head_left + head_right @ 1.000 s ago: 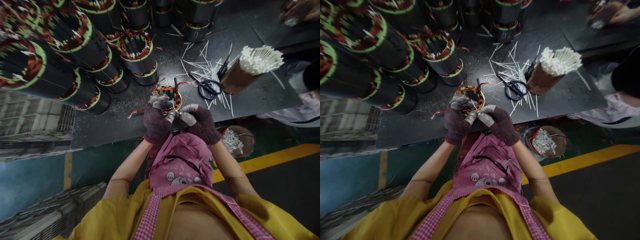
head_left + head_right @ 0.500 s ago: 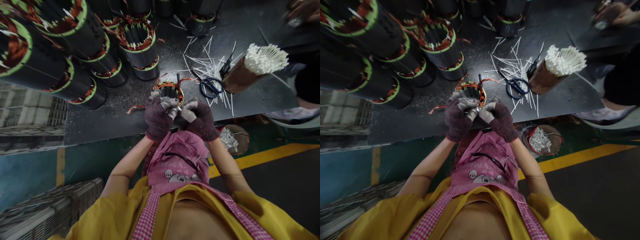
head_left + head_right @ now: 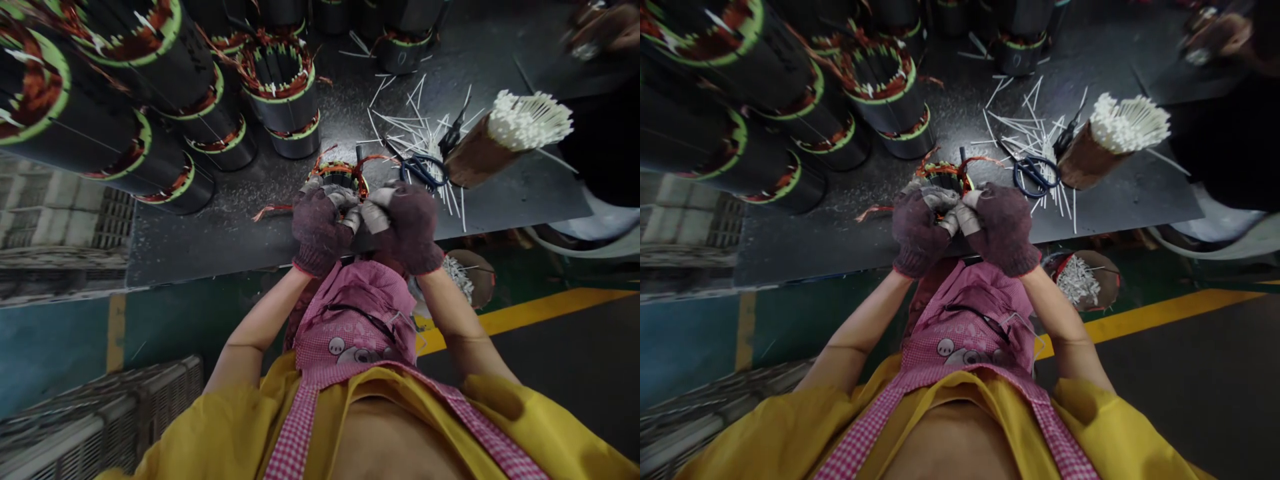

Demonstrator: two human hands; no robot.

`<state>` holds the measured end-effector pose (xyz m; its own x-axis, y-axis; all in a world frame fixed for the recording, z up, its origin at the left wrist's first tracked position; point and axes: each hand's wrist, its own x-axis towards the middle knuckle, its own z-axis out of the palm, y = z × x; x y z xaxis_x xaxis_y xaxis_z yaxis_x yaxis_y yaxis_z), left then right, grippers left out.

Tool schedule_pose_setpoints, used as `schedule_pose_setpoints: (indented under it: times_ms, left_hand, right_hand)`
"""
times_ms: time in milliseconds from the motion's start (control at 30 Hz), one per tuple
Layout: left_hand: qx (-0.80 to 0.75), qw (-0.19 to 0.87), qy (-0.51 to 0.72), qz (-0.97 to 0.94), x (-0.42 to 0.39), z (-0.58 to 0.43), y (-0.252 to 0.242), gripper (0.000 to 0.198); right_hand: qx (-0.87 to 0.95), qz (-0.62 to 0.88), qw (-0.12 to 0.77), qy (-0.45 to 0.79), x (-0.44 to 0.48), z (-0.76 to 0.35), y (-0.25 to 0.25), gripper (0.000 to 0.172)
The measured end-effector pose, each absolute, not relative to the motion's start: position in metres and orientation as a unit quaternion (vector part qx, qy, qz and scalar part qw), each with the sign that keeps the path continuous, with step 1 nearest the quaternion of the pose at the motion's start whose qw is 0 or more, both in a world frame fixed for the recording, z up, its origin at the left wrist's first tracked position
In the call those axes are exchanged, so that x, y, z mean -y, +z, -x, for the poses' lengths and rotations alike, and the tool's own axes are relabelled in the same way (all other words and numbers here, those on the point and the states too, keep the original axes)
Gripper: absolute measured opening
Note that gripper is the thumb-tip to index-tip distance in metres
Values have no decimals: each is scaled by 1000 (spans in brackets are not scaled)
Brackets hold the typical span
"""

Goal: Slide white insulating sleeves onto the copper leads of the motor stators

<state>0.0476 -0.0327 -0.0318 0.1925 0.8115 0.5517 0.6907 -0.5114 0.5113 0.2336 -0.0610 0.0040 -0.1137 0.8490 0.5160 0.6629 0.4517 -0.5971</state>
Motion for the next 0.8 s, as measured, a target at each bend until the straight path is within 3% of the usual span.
schedule_pose_setpoints:
  times_ms: [100, 167, 367, 467, 567, 700, 800]
  left_hand:
    - [-478, 72, 410, -774, 32, -47, -29, 7]
    - [-463, 74, 406, -784, 32, -43, -29, 10]
    - [-450, 76, 358, -815, 32, -33, -35, 17]
    - [-476, 86, 363, -797, 31, -32, -34, 32]
    - [-498, 95, 373, -777, 32, -33, -35, 49]
    - [-515, 68, 406, -752, 37, -50, -45, 45]
    - [-545, 31, 462, -699, 50, -76, -53, 44]
  right_hand:
    - [661, 508, 545, 92, 65, -244, 10, 20]
    - [617, 506, 583, 155, 66, -250, 6, 13]
    - [637, 435, 473, 426, 59, -245, -24, 30]
    - [554, 469, 498, 474, 58, -234, -34, 40]
    - [488, 508, 526, 476, 55, -223, -35, 44]
    - [502, 509, 553, 426, 55, -214, -17, 40]
    - [543, 467, 635, 289, 66, -219, 0, 29]
